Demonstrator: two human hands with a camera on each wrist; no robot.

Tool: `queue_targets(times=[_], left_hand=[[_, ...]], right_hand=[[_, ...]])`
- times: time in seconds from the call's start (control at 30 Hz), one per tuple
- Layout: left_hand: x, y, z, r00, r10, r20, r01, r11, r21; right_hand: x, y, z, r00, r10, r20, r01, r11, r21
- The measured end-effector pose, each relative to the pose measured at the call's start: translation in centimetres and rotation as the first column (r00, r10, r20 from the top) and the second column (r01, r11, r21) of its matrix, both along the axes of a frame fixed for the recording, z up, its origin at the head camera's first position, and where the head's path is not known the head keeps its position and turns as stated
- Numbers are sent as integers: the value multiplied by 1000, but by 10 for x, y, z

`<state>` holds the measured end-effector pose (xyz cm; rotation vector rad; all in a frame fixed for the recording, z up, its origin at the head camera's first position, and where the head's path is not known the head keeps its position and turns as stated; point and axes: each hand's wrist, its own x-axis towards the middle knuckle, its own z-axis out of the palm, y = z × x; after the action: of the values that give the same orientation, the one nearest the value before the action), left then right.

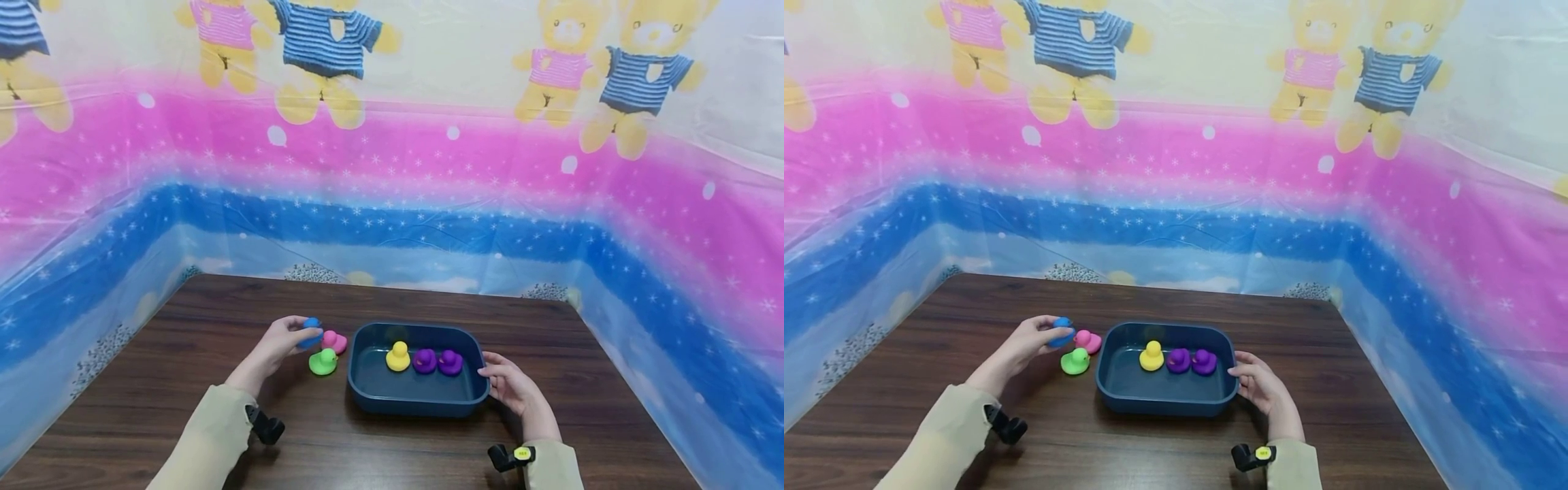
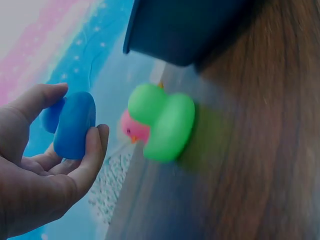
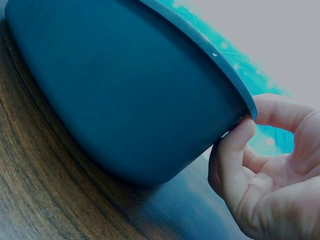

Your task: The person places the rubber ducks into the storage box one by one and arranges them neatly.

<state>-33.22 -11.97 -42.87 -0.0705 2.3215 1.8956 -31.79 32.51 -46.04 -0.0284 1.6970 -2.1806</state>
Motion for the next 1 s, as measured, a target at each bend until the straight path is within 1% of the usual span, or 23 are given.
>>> queue_targets(times=[0.23, 0.43, 0.6, 0.8, 0.87, 1.0], left_hand=[[-4, 28, 13, 999, -44, -19, 45, 998, 42], [-8, 59, 23, 996, -75, -39, 77, 996, 35], [-8, 86, 23, 994, -100, -49, 103, 993, 62], [-3, 121, 22, 988, -141, -70, 146, 987, 69], [-1, 132, 22, 982, -169, -79, 174, 983, 63], [2, 153, 21, 967, -239, -94, 243, 969, 37]], right_hand=[[0, 0, 0, 1000, 2, -8, -2, 1000, 11], [0, 1, -1, 1000, -9, -9, 9, 1000, 22], [-1, 1, -1, 1000, -22, 1, 22, 999, 33], [-1, 1, -1, 1000, -10, -10, 11, 999, 40], [-1, 1, -1, 1000, -9, -11, 9, 999, 38], [-1, 1, 0, 1000, -7, -6, 7, 1000, 28]])
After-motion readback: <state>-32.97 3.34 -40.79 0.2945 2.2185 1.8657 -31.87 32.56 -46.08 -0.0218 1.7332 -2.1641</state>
